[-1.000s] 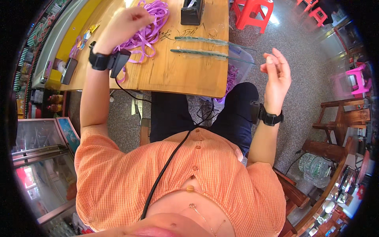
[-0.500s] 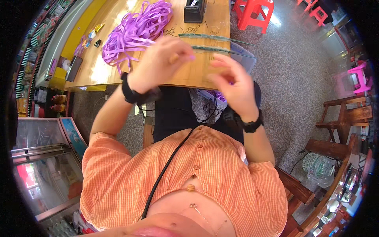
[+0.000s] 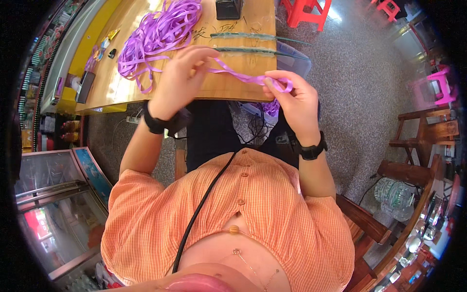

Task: Measuring purple plastic ties against a blue ruler and placing them into a plastic container.

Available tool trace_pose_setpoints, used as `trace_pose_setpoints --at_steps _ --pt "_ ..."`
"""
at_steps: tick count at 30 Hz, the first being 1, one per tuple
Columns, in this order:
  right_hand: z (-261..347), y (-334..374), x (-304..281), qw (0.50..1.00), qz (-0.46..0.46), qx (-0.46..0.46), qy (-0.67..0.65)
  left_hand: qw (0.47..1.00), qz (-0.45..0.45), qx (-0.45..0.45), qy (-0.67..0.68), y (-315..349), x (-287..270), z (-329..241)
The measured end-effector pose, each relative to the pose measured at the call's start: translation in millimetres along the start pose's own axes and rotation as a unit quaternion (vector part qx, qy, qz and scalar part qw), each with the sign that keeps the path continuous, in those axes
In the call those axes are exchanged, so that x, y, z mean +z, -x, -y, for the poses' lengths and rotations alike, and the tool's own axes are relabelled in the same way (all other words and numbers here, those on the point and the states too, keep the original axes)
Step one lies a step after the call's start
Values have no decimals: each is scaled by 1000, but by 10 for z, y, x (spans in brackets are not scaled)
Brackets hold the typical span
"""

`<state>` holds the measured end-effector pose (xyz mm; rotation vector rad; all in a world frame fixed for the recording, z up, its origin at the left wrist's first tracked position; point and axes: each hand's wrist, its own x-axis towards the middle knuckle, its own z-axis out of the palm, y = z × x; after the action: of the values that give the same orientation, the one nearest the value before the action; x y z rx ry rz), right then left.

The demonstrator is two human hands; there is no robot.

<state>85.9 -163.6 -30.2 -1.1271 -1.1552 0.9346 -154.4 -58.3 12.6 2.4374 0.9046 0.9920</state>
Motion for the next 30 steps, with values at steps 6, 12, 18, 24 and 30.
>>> trace_pose_setpoints --at_steps 6,12,18,24,30 --pt "-40 -2 -198 999 -52 6 -8 985 63 51 -153 73 -267 322" --pt "104 -57 -329 974 -52 -79 206 991 129 -15 33 -118 -104 -35" --pt "357 -73 -129 888 -35 -231 395 927 225 -67 293 -489 92 -323" --pt "105 -127 -262 955 -91 -180 218 884 310 -56 347 -814 313 -580" --pt "95 -168 -558 971 -164 -114 133 864 353 -63 353 -1023 661 -589"
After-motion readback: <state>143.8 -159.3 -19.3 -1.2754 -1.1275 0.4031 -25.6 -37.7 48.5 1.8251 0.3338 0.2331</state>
